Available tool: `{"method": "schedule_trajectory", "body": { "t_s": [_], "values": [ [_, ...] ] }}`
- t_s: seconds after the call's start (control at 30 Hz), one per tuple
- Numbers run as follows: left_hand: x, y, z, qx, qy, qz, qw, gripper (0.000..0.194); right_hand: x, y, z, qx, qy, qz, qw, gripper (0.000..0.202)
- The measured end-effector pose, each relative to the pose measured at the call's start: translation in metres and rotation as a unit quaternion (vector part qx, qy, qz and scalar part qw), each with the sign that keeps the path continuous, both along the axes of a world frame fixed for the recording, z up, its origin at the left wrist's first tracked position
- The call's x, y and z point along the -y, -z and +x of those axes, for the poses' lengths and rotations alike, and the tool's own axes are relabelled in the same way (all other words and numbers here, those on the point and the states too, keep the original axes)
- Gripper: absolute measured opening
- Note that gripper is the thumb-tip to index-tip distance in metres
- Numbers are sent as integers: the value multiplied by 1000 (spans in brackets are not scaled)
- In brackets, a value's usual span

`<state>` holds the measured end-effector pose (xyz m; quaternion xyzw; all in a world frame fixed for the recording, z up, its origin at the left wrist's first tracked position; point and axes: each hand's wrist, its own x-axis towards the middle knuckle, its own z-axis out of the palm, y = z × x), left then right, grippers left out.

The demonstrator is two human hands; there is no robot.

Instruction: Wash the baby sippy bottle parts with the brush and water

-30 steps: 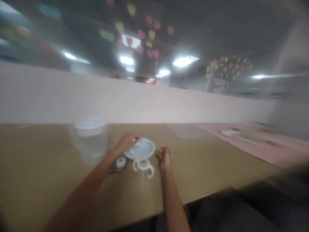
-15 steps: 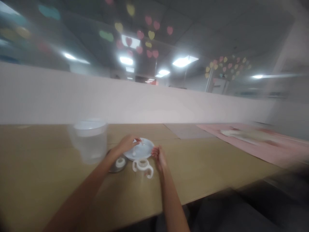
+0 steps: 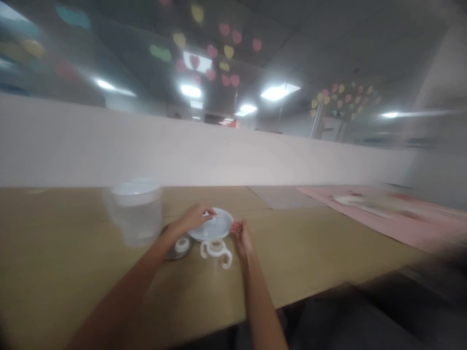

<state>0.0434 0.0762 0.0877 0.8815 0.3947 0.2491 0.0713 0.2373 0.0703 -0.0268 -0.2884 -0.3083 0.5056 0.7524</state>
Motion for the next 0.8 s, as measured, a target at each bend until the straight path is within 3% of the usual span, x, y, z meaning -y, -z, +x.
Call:
{"method": "schedule_trajectory", "body": {
  "t_s": [0.17,0.47,0.67,0.8],
  "values": [
    [-1,1,0,4,6,-8,1000,21,3,-6,-2,-42,-5,-21,999,33],
    [1,-1,1,-8,12,-4,1000,20,0,0,-3,2,30,-19,999,35],
    [4,-4,-1,-32,-16,11,999,22,4,-5,-4,-1,-8,21,1000,33],
    [6,-7,-1,-25,-18,2,1000,22,6,-10,-5,5,5,19,1000,34]
  ]
}}
